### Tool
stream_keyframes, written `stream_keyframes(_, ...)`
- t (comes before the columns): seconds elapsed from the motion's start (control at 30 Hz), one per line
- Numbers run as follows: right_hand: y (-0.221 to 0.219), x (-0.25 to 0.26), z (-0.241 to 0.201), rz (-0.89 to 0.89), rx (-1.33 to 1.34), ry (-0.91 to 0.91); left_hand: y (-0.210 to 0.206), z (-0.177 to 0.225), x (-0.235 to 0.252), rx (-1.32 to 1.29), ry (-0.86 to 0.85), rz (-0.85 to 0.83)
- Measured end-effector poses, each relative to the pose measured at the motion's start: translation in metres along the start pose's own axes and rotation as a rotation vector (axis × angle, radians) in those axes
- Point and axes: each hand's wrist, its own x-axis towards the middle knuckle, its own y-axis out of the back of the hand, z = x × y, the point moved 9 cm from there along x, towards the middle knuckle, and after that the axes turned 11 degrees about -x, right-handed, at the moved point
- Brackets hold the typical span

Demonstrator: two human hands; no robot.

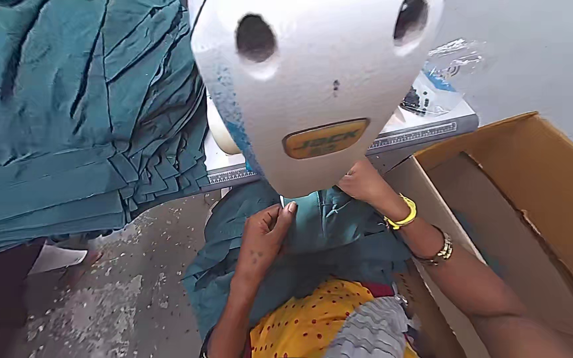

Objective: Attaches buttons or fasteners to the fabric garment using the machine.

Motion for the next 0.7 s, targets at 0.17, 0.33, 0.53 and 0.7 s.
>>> stream_keyframes(0.17, 0.034, 0.002, 0.023, 0.122, -0.287, 0.074, -0.001, -0.001, 0.0, -0.013, -0.041, 0.017)
stream_keyframes(0.33, 0.109, 0.002, 0.08, 0.45, -0.688, -0.051, 0.002, -0.004, 0.0, -0.04, -0.052, 0.046)
stream_keyframes(0.53, 0.101, 0.013, 0.098, 0.388, -0.803, 0.037, 0.002, -0.006, 0.002, -0.078, -0.059, 0.057)
stream_keyframes(0.7, 0.088, 0.04, 0.109, 0.35, -0.895, 0.067, 0.002, -0.006, 0.002, -0.091, -0.071, 0.063)
